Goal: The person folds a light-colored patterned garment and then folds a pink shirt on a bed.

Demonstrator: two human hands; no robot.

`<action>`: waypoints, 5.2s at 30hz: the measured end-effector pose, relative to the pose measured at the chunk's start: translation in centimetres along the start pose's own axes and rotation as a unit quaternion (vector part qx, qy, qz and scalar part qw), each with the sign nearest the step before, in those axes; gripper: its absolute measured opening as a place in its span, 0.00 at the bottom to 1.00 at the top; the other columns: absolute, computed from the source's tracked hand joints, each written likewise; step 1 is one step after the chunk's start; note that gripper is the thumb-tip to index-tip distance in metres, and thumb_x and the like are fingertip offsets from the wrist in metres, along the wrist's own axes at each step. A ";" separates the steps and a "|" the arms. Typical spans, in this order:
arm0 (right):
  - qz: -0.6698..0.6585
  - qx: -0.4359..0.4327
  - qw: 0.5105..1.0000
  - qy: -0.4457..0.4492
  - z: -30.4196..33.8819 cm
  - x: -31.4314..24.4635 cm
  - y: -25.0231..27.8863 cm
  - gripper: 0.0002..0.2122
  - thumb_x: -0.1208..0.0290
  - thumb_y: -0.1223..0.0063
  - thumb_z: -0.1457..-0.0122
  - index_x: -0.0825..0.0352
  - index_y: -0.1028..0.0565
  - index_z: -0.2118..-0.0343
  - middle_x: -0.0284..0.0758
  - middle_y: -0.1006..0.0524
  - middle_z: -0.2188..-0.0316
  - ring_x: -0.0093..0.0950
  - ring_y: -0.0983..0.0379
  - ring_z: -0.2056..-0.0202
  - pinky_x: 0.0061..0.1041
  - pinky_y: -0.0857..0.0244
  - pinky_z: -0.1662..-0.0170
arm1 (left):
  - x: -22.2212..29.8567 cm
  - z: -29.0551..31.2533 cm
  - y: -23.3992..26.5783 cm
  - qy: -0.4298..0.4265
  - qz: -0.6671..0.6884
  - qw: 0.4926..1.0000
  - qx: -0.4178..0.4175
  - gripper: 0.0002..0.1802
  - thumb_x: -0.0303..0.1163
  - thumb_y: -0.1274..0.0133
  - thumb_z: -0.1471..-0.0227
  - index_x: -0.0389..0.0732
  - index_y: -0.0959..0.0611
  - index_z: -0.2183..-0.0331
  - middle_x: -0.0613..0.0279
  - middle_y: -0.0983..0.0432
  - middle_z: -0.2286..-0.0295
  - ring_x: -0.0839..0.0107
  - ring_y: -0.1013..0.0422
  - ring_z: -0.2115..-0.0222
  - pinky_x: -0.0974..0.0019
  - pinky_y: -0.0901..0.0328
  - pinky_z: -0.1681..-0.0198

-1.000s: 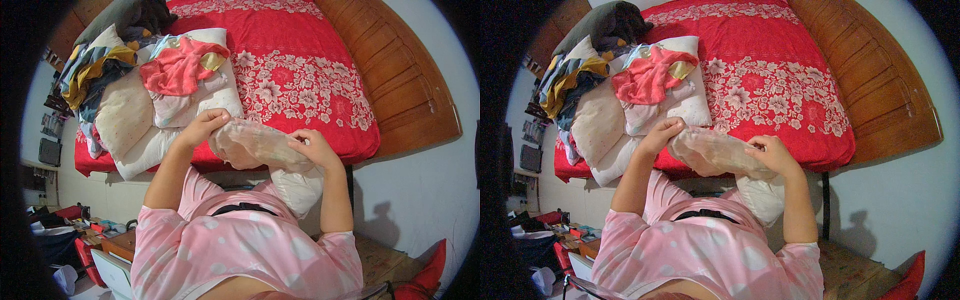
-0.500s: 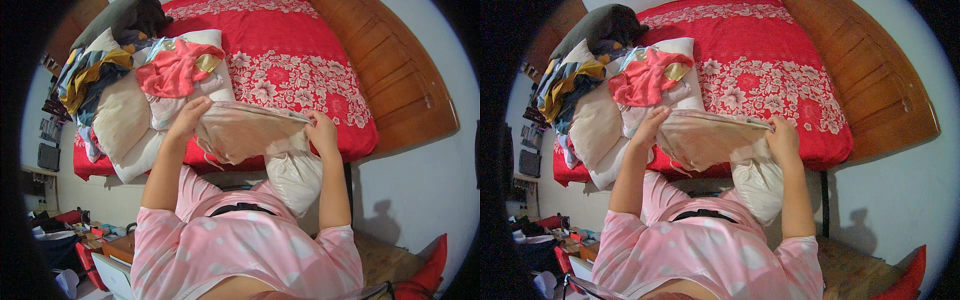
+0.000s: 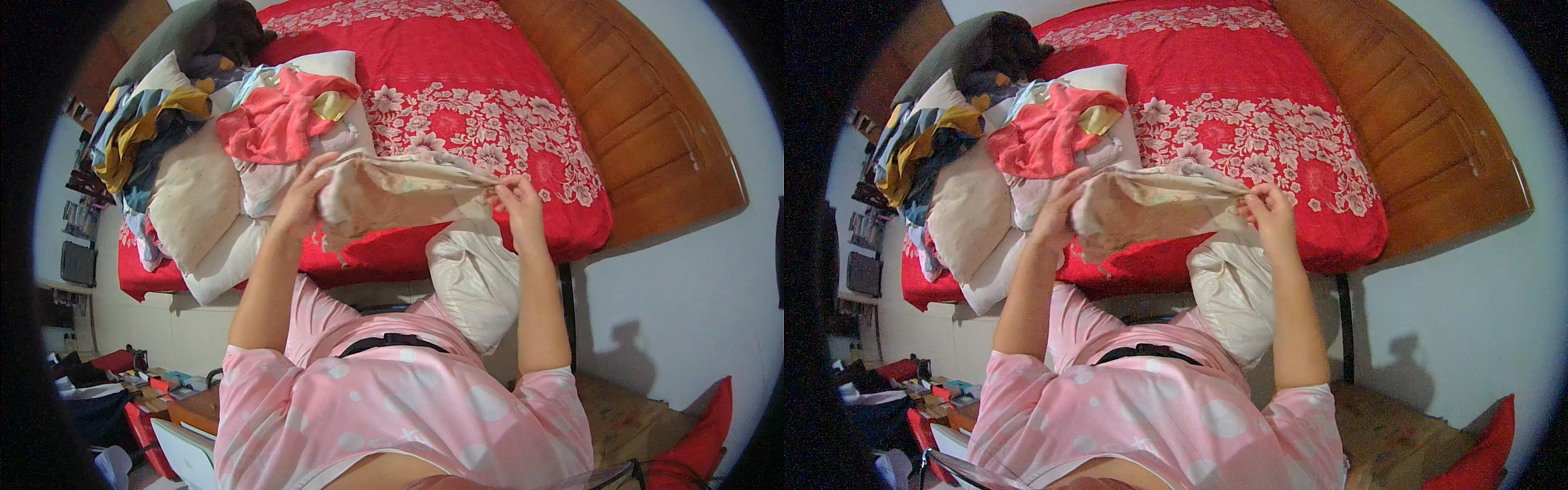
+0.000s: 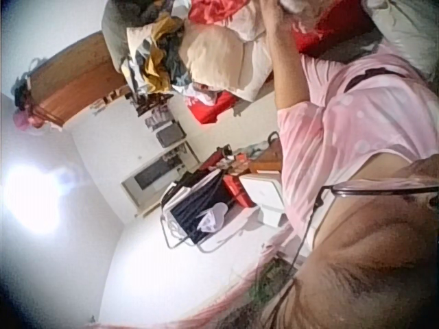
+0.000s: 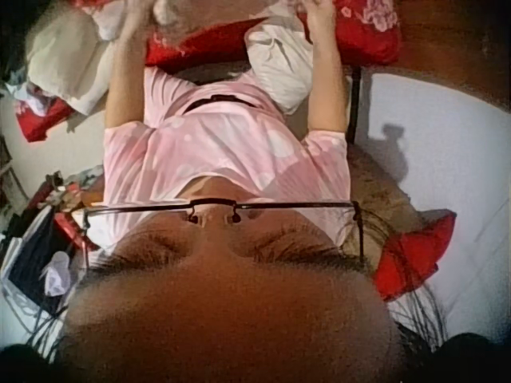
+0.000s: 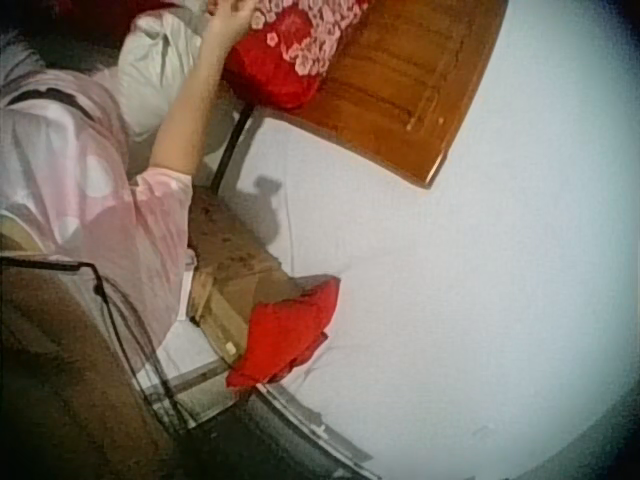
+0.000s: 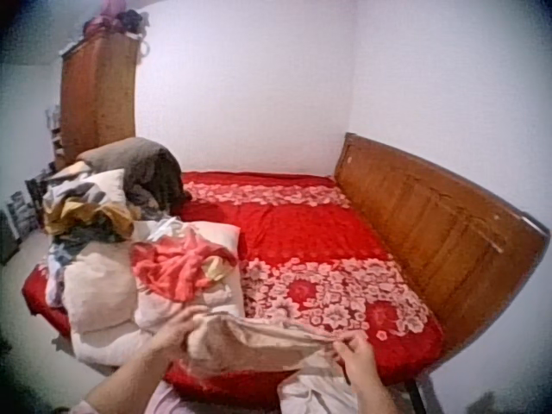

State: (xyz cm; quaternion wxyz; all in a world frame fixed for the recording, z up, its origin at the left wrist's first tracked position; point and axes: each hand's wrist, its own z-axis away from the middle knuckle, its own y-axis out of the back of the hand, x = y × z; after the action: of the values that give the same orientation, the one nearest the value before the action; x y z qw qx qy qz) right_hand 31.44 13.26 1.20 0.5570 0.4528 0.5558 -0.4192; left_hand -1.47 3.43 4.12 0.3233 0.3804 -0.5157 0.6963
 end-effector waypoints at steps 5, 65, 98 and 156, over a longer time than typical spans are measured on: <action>0.000 -0.145 0.989 0.031 2.0 1.3 -5.5 0.07 0.74 0.51 0.44 0.67 0.31 0.64 0.31 0.27 0.67 0.18 0.31 0.64 0.19 0.36 0.62 | -2.0 0.8 -4.2 0.060 -0.032 0.984 -0.164 0.26 0.19 0.59 0.53 0.36 0.34 0.49 0.58 0.34 0.56 0.70 0.34 0.57 0.67 0.39 0.53; -0.305 -0.174 0.904 -0.243 2.0 2.6 -3.9 0.17 0.71 0.54 0.46 0.71 0.32 0.54 0.40 0.27 0.59 0.31 0.29 0.57 0.29 0.34 0.54 | -10.2 -1.3 -0.5 0.172 -0.241 0.952 -0.082 0.16 0.34 0.56 0.46 0.46 0.27 0.55 0.66 0.25 0.73 0.76 0.31 0.79 0.70 0.36 0.79; 0.200 -0.051 0.951 0.229 3.5 0.5 -6.9 0.13 0.72 0.46 0.52 0.67 0.29 0.63 0.39 0.35 0.57 0.36 0.40 0.51 0.32 0.47 0.47 | -10.2 0.1 -3.4 0.202 0.144 0.963 -0.110 0.26 0.46 0.64 0.42 0.38 0.34 0.50 0.54 0.34 0.52 0.61 0.35 0.53 0.57 0.42 0.48; -0.350 -0.159 0.912 -0.143 1.7 -2.3 -4.0 0.10 0.70 0.66 0.40 0.66 0.31 0.64 0.36 0.27 0.66 0.28 0.28 0.64 0.30 0.33 0.58 | -5.3 -0.6 -5.3 -0.187 -0.351 0.891 -0.218 0.16 0.23 0.54 0.48 0.37 0.27 0.55 0.58 0.28 0.60 0.70 0.33 0.57 0.68 0.40 0.52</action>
State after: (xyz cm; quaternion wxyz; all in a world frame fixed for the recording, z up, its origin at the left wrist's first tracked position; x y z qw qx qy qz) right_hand 27.92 10.58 3.34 0.5126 0.0696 0.6526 -0.5536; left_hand 5.51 5.09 1.93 0.5195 0.5797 -0.5379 0.3237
